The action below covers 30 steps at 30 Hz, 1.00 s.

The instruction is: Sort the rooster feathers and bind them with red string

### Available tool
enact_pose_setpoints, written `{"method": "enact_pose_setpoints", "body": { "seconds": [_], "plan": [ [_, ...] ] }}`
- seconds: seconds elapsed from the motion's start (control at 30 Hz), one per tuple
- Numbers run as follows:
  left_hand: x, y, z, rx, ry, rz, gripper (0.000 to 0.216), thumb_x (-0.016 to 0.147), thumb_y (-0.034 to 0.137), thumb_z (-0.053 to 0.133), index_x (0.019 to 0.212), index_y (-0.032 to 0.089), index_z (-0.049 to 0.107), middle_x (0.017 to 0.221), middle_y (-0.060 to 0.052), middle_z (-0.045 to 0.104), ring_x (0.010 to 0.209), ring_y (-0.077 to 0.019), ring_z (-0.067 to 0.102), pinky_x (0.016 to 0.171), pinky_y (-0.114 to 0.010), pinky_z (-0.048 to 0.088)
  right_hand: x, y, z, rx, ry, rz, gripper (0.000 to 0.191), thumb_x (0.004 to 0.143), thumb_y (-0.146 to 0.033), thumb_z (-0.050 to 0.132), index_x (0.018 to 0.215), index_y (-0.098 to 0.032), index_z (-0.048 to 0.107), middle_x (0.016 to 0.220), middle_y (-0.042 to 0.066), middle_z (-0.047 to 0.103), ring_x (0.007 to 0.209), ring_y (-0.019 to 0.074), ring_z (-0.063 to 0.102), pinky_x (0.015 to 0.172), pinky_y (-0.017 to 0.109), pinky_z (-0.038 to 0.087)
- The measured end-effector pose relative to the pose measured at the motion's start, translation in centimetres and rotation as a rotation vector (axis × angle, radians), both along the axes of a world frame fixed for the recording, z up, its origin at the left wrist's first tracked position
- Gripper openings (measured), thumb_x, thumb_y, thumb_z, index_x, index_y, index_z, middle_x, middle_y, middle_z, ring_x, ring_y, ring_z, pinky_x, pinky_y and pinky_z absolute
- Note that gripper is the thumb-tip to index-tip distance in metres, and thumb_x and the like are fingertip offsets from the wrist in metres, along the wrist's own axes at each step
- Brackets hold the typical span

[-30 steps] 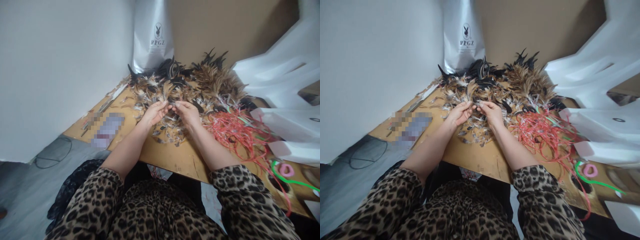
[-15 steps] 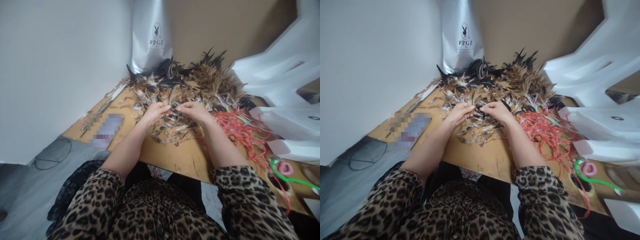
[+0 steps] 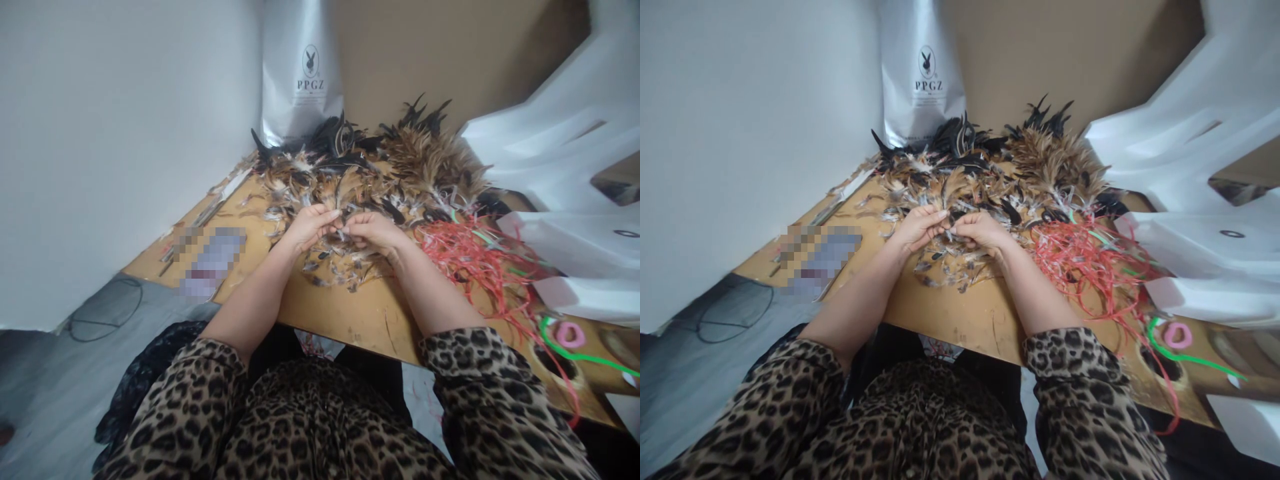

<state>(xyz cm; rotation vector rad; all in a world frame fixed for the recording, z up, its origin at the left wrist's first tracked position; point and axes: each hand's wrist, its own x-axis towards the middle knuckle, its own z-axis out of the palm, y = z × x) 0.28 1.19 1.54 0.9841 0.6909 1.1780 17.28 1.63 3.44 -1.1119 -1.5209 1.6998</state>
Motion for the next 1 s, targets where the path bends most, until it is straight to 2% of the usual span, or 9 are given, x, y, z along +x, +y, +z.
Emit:
{"method": "enact_pose_setpoints", "body": {
  "seconds": [0.13, 0.23, 0.33, 0.5, 0.63, 0.73, 0.83, 1.0],
  "plan": [
    [0.0, -0.1, 0.3, -0.025, -0.011, 0.009, 0.023, 0.066, 0.025, 0.074, 0.070, 0.009, 0.057, 0.059, -0.001, 0.063, 0.053, -0.0057, 0.059, 0.056, -0.016, 0.047, -0.6, -0.1, -0.4, -0.059, 0.060, 0.011, 0.029, 0.054, -0.031, 0.078, 0.059, -0.015, 0.055, 0.042, -0.006, 0.043, 0.039, 0.0030, 0.033, 0.038, 0.018, 0.022],
    [0.0, 0.0, 0.3, -0.039, -0.055, 0.051, 0.020, 0.067, 0.022, 0.073, 0.072, 0.010, 0.059, 0.062, -0.001, 0.064, 0.058, -0.0068, 0.062, 0.056, -0.015, 0.047, -0.7, -0.1, -0.4, -0.042, 0.102, -0.054, 0.031, 0.052, -0.031, 0.079, 0.058, -0.015, 0.053, 0.043, -0.006, 0.043, 0.039, 0.0032, 0.033, 0.037, 0.017, 0.021],
    [0.0, 0.2, 0.1, -0.053, -0.087, 0.105, 0.017, 0.068, 0.020, 0.072, 0.076, 0.009, 0.061, 0.072, -0.003, 0.067, 0.064, -0.0076, 0.064, 0.055, -0.014, 0.046, -0.8, 0.0, -0.1, 0.021, 0.163, -0.216, 0.035, 0.051, -0.032, 0.079, 0.055, -0.017, 0.047, 0.042, -0.007, 0.042, 0.039, 0.0039, 0.033, 0.037, 0.018, 0.022],
    [0.4, 0.0, 0.0, -0.061, 0.019, 0.100, 0.017, 0.070, 0.021, 0.071, 0.076, 0.008, 0.062, 0.085, -0.009, 0.070, 0.065, -0.0095, 0.066, 0.055, -0.016, 0.048, -1.0, 0.2, 0.2, 0.158, 0.140, -0.457, 0.032, 0.055, -0.035, 0.073, 0.053, -0.019, 0.046, 0.038, -0.008, 0.039, 0.035, 0.0046, 0.029, 0.036, 0.020, 0.020],
    [0.9, -0.4, 0.2, -0.059, 0.090, 0.103, 0.017, 0.070, 0.022, 0.071, 0.076, 0.008, 0.063, 0.084, -0.010, 0.070, 0.065, -0.0105, 0.066, 0.054, -0.016, 0.047, -1.5, 0.0, -0.1, 0.271, 0.051, -0.516, 0.029, 0.059, -0.037, 0.070, 0.054, -0.019, 0.047, 0.040, -0.007, 0.042, 0.036, 0.0048, 0.030, 0.037, 0.021, 0.022],
    [1.1, -0.4, 0.2, -0.065, 0.078, 0.081, 0.014, 0.071, 0.019, 0.069, 0.075, 0.007, 0.063, 0.075, -0.008, 0.069, 0.063, -0.0090, 0.065, 0.056, -0.015, 0.047, -1.8, -0.2, -0.3, 0.317, 0.027, -0.513, 0.030, 0.058, -0.038, 0.071, 0.054, -0.018, 0.049, 0.042, -0.007, 0.043, 0.038, 0.0045, 0.031, 0.039, 0.021, 0.023],
    [0.9, -0.2, 0.0, -0.109, -0.026, 0.058, 0.009, 0.073, 0.015, 0.067, 0.073, 0.007, 0.062, 0.069, -0.005, 0.067, 0.058, -0.0052, 0.061, 0.056, -0.013, 0.047, -1.8, -0.1, -0.4, 0.277, 0.121, -0.468, 0.033, 0.058, -0.040, 0.073, 0.054, -0.018, 0.049, 0.042, -0.006, 0.043, 0.039, 0.0046, 0.032, 0.039, 0.021, 0.024],
    [0.5, 0.1, 0.3, -0.237, -0.261, 0.050, 0.006, 0.078, 0.007, 0.059, 0.072, 0.009, 0.060, 0.067, -0.001, 0.063, 0.054, -0.0005, 0.056, 0.053, -0.009, 0.044, -1.3, 0.5, -0.1, 0.088, 0.394, -0.469, 0.041, 0.051, -0.041, 0.079, 0.059, -0.018, 0.045, 0.052, -0.007, 0.049, 0.043, 0.0040, 0.040, 0.039, 0.018, 0.030]
  ]
}}
